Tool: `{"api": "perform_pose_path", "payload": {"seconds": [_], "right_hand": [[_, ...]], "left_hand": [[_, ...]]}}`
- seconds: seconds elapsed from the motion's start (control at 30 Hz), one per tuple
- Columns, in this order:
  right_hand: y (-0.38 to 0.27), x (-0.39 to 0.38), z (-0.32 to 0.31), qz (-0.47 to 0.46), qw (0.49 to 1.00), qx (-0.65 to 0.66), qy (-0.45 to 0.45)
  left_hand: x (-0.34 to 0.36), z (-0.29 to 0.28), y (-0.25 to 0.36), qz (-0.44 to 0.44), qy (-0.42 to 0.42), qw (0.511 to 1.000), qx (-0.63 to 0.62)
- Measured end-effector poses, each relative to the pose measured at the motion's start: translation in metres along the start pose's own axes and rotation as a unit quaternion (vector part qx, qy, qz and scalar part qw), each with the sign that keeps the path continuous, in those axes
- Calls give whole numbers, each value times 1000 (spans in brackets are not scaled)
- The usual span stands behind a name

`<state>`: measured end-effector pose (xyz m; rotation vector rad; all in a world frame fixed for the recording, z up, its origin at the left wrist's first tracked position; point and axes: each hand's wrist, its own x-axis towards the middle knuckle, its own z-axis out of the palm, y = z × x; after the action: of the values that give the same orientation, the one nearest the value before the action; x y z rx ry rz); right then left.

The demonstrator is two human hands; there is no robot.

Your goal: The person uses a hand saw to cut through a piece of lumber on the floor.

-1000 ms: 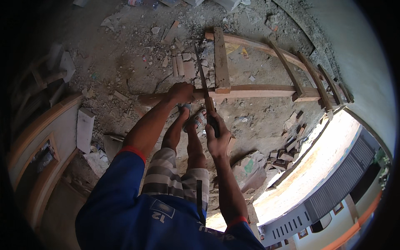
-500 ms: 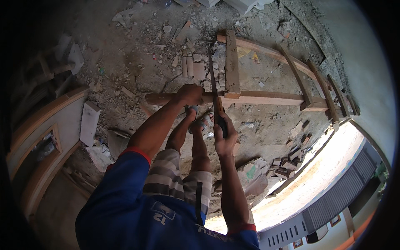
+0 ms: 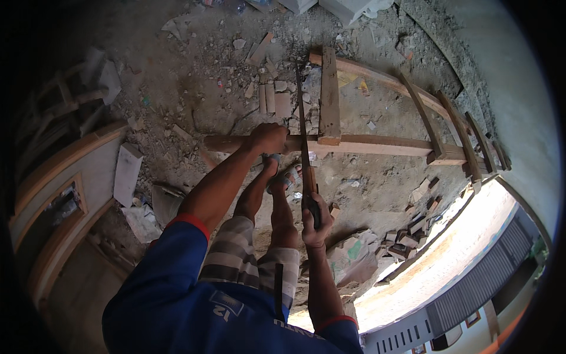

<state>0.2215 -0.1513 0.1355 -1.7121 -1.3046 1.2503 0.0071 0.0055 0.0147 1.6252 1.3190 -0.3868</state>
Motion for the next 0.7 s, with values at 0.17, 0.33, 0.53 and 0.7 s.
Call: {"api": "perform_pose_path", "payload": {"seconds": [0.17, 0.33, 0.53, 0.7], "right_hand": [[-7, -3, 17, -33, 999, -36, -14], [-45, 18, 4, 154, 986, 2, -66], [-149, -106, -97, 150, 986, -33, -71], [-139, -89, -75, 116, 991, 1, -64]], "left_hand": [[-4, 2, -10, -16, -14, 1000, 16], [0, 7, -9, 4, -1, 1000, 1], [4, -4, -14, 5, 17, 1000, -12], [-5, 6, -20, 4, 19, 1000, -12]]}}
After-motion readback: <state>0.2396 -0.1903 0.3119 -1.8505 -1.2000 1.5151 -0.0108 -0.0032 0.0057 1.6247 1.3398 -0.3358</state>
